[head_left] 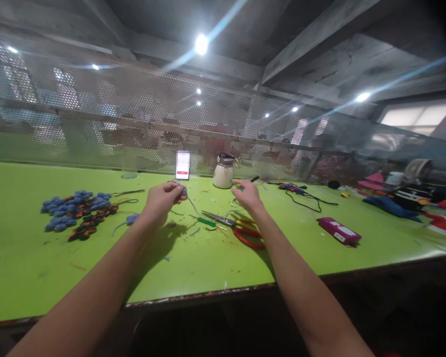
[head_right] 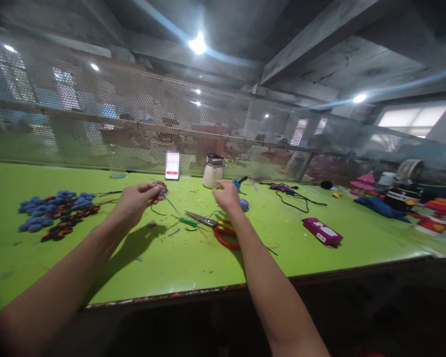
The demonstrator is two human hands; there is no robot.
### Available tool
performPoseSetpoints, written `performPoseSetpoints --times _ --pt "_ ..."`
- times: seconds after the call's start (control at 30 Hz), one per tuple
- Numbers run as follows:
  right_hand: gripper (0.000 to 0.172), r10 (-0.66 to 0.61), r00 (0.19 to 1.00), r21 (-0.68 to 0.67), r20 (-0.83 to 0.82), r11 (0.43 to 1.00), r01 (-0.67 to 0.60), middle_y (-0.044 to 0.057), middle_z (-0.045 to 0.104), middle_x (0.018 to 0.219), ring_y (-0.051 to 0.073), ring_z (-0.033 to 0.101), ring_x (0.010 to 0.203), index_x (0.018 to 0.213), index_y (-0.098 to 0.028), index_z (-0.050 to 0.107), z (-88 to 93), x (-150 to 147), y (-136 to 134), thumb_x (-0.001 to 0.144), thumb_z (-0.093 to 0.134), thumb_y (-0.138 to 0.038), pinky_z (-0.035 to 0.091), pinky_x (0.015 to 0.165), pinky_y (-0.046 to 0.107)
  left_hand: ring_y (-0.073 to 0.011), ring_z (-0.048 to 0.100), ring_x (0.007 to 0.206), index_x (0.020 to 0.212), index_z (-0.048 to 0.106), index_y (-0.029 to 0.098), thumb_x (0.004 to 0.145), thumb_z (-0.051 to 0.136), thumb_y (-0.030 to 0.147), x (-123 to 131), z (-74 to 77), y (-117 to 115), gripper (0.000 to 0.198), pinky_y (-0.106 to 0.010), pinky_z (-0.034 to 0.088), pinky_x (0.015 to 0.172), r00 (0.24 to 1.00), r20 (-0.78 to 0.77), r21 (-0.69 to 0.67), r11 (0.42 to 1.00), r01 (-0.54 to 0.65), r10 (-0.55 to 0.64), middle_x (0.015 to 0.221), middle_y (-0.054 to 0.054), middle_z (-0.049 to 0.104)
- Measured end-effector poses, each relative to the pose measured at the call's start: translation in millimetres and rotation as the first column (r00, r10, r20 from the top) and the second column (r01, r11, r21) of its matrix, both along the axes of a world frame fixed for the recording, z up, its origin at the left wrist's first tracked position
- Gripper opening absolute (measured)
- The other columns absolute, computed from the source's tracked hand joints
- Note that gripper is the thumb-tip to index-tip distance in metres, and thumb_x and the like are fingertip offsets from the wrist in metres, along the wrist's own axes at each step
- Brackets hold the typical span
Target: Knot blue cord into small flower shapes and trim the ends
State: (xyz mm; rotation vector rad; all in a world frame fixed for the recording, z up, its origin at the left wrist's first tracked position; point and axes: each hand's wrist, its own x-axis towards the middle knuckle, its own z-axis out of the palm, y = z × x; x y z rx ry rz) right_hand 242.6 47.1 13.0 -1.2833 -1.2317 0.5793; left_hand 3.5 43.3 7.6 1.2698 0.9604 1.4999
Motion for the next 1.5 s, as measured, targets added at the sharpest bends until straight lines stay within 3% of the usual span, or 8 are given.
performPoseSetpoints --times 0.07,0.17,0.23,0.43,1.03,1.17,1.3,1.5 --pt "0.034 0.138 0.99 -0.001 0.013 0.99 -0.138 0.009 0.067 0.107 0.019 0.062 0.091 0.097 -0.016 0.069 -0.4 -24.7 -12.4 0.063 0.068 -0.017 0.05 0.057 0.024 -0.0102 0.057 0.057 0.071 0.068 0.01 0.067 0.072 0.022 4.3 -3.1 -1.6 0.013 -0.023 0.043 0.057 0.998 -0.052 0.041 0.998 0.049 -0.047 0.062 -0.004 0.064" --pt "0.049 0.629 0.773 -0.074 -0.089 0.769 -0.635 0.011 0.063 0.116 0.019 0.063 0.094 0.112 -0.016 0.062 -3.4 -54.4 -29.2 0.066 0.074 -0.023 0.051 0.058 0.024 -0.0103 0.054 0.055 0.073 0.07 0.012 0.067 0.073 0.029 7.5 -7.2 -1.3 0.019 -0.023 0.042 0.055 0.991 -0.099 0.09 0.991 0.096 -0.087 0.06 -0.004 0.064" --pt "0.044 0.713 0.68 -0.129 -0.17 0.668 -0.733 0.011 0.069 0.096 0.016 0.066 0.077 0.108 -0.014 0.064 -5.8 -63.5 -35.1 0.067 0.075 -0.026 0.046 0.049 0.02 -0.0103 0.053 0.055 0.073 0.07 0.012 0.067 0.073 0.032 7.2 -7.8 -0.4 0.021 -0.024 0.041 0.054 0.988 -0.104 0.112 0.986 0.126 -0.115 0.061 -0.004 0.064" --pt "0.024 0.596 0.799 -0.099 -0.082 0.792 -0.602 -0.004 0.053 0.041 0.003 0.035 0.032 0.073 -0.01 0.067 -6.4 -57.6 -36.7 0.071 0.072 -0.034 0.023 0.033 0.017 -0.01 0.055 0.056 0.069 0.069 0.011 0.065 0.072 0.02 3.3 -1.7 0.8 0.01 -0.023 0.042 0.055 1.0 0.014 0.02 1.0 0.001 -0.001 0.06 -0.004 0.063" --pt "0.019 0.856 0.499 -0.255 0.134 0.516 -0.818 0.002 0.062 0.056 0.007 0.05 0.046 0.072 -0.01 0.071 13.2 -1.4 -35.1 0.072 0.072 -0.029 0.039 0.043 0.019 -0.0093 0.054 0.052 0.068 0.067 0.011 0.068 0.068 0.019 0.9 -2.7 3.8 0.009 -0.023 0.04 0.053 0.996 -0.041 0.055 0.996 -0.075 0.077 0.057 -0.002 0.061" --pt "0.023 0.748 0.619 -0.345 0.239 0.661 -0.666 0.008 0.069 0.076 0.012 0.059 0.063 0.085 -0.011 0.073 14.6 -0.7 -28.5 0.07 0.073 -0.029 0.049 0.052 0.023 -0.0107 0.055 0.054 0.071 0.068 0.012 0.068 0.069 0.025 1.3 -5.9 7.0 0.014 -0.024 0.04 0.052 0.992 -0.1 0.106 0.992 -0.067 0.078 0.06 -0.004 0.063" --pt "0.031 0.49 0.862 -0.154 0.132 0.869 -0.471 0.014 0.068 0.1 0.016 0.061 0.076 0.096 -0.011 0.07 10.1 -22.2 -27.6 0.068 0.074 -0.023 0.05 0.053 0.024 -0.0114 0.055 0.054 0.072 0.068 0.013 0.068 0.069 0.027 5.0 -6.0 4.4 0.015 -0.024 0.04 0.051 0.987 -0.144 0.14 0.989 -0.046 0.066 0.059 -0.003 0.063" --pt "0.035 0.689 0.674 -0.094 -0.268 0.677 -0.73 0.01 0.068 0.101 0.018 0.064 0.089 0.096 -0.015 0.066 -3.7 -70.6 -38.2 0.063 0.078 -0.021 0.05 0.059 0.024 -0.0105 0.048 0.048 0.066 0.067 0.014 0.072 0.064 0.028 12.5 0.7 -12.0 0.015 -0.025 0.038 0.049 0.947 -0.315 0.216 0.976 0.002 0.068 0.055 -0.001 0.061"
